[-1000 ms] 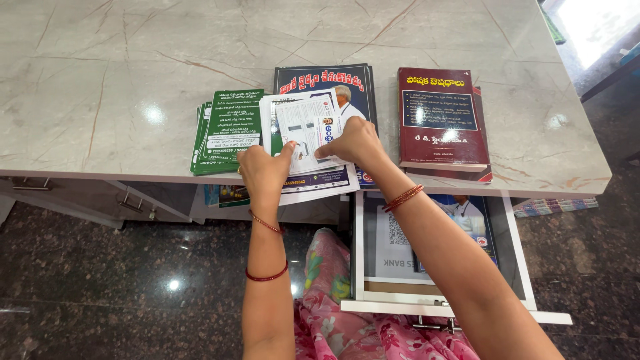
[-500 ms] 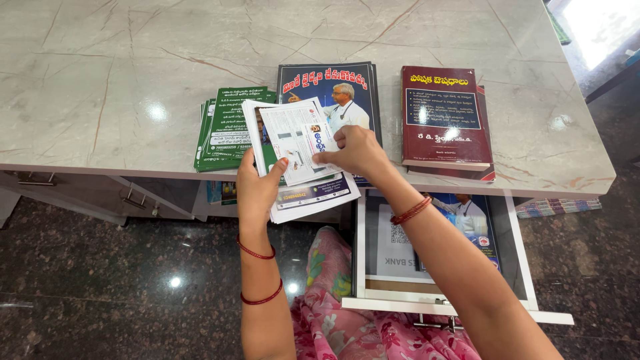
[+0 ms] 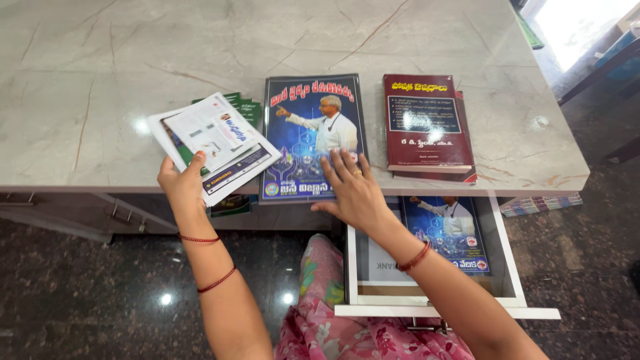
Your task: The person sits on the floor and organizes books and pamphlets on a low table. They pick up items, flip through pages, and place them into an open drawer beneath the table, repeating the process for multiple items.
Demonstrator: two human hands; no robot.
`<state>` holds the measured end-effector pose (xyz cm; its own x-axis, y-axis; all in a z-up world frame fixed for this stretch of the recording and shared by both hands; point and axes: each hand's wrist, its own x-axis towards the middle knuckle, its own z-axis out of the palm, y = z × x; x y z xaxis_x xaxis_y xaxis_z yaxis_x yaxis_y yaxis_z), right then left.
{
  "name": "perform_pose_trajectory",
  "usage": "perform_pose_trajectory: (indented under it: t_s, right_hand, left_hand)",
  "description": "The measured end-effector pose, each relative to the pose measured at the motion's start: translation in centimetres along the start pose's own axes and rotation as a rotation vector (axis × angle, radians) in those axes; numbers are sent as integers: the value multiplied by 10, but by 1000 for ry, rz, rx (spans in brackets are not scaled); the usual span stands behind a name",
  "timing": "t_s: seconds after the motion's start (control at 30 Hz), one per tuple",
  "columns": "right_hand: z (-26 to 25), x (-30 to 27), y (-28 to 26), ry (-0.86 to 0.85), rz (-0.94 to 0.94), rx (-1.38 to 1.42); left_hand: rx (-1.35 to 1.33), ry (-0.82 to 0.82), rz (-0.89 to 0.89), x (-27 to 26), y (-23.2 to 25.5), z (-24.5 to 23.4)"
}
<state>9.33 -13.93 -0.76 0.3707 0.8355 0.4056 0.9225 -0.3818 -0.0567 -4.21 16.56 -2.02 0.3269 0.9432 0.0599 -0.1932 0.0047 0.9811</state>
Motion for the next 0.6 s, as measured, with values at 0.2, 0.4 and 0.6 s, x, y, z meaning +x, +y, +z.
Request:
perform_pose_trajectory:
  t_s: [0.2, 0.4, 0.6]
  right_hand:
    - [3, -32, -7, 1, 7, -59]
    - [-1, -49, -8, -32, -95, -199]
    - [-7, -77, -12, -6, -106, -137]
  left_hand:
    - [375, 132, 172, 19, -22, 9]
    - [692, 202, 141, 31, -27, 32]
    - [720, 205, 155, 42, -27, 45]
